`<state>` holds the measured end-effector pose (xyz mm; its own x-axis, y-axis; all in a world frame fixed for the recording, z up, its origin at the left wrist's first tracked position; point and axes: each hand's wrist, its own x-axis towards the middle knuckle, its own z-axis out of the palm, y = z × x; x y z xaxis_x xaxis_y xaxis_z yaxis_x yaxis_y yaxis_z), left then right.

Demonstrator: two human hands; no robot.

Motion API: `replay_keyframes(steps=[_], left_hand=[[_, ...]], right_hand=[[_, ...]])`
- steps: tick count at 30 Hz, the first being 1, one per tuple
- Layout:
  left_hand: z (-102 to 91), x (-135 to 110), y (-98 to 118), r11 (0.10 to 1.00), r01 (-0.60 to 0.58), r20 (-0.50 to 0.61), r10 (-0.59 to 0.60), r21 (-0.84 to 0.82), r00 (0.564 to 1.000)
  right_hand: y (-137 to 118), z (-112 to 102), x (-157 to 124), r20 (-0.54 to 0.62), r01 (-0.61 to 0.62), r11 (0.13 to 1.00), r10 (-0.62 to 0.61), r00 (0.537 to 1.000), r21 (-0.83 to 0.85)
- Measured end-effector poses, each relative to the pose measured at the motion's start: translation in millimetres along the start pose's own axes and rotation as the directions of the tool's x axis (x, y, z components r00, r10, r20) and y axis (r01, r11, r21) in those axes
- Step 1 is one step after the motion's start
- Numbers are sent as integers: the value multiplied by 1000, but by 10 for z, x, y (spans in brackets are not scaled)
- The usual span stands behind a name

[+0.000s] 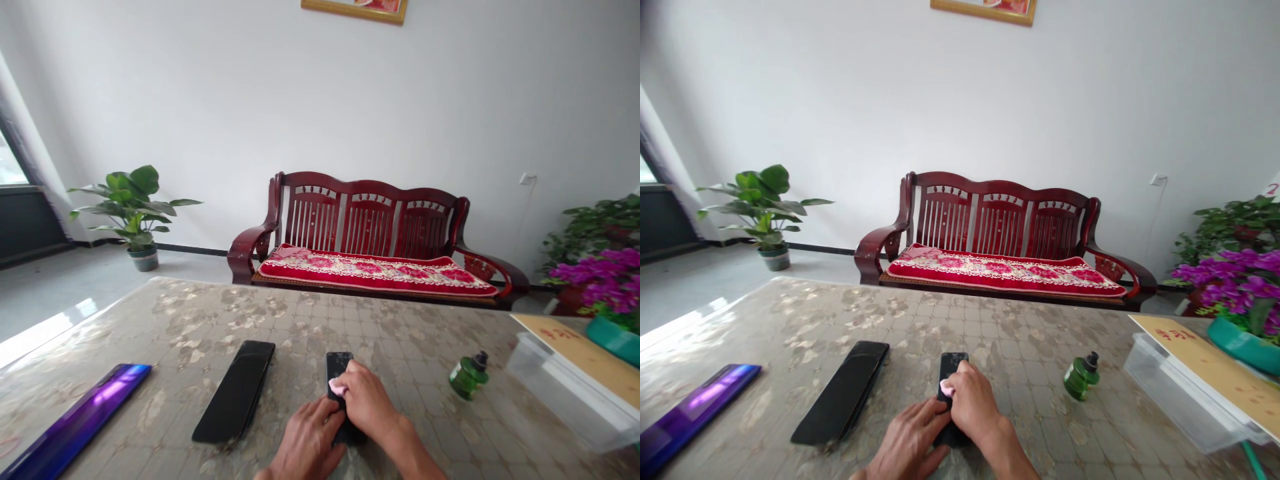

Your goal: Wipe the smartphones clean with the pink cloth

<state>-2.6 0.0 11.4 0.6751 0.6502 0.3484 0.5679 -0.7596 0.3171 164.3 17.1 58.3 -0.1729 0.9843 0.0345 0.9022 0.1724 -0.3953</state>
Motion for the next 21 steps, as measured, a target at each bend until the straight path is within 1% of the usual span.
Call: replay_keyframes(steps=[3, 5, 9, 12, 18, 21], left_hand=[[4, -10, -1, 1000, 7, 7, -7, -9, 1000], [11, -17, -3, 1000, 9, 7, -9, -15, 1000], [10, -16, -1, 1000, 0, -5, 0, -19, 1000], [-10, -1, 9, 1000, 4, -8, -4, -21, 1000], [-47, 13, 29, 999, 29, 33, -28, -21, 999], [-34, 6, 26, 999, 37, 43, -36, -22, 998]], right_hand=[[-2, 32, 8, -48, -1, 1000, 1, 999, 8], [-16, 34, 1, -55, -5, 1000, 4, 998, -19], [-39, -16, -20, -6, -6, 998, 6, 1000, -57], [-28, -28, -24, 10, -5, 1000, 5, 1000, -30], [14, 82, -18, -89, 10, 999, -7, 996, 33], [24, 95, -31, -88, 13, 1000, -11, 996, 24]])
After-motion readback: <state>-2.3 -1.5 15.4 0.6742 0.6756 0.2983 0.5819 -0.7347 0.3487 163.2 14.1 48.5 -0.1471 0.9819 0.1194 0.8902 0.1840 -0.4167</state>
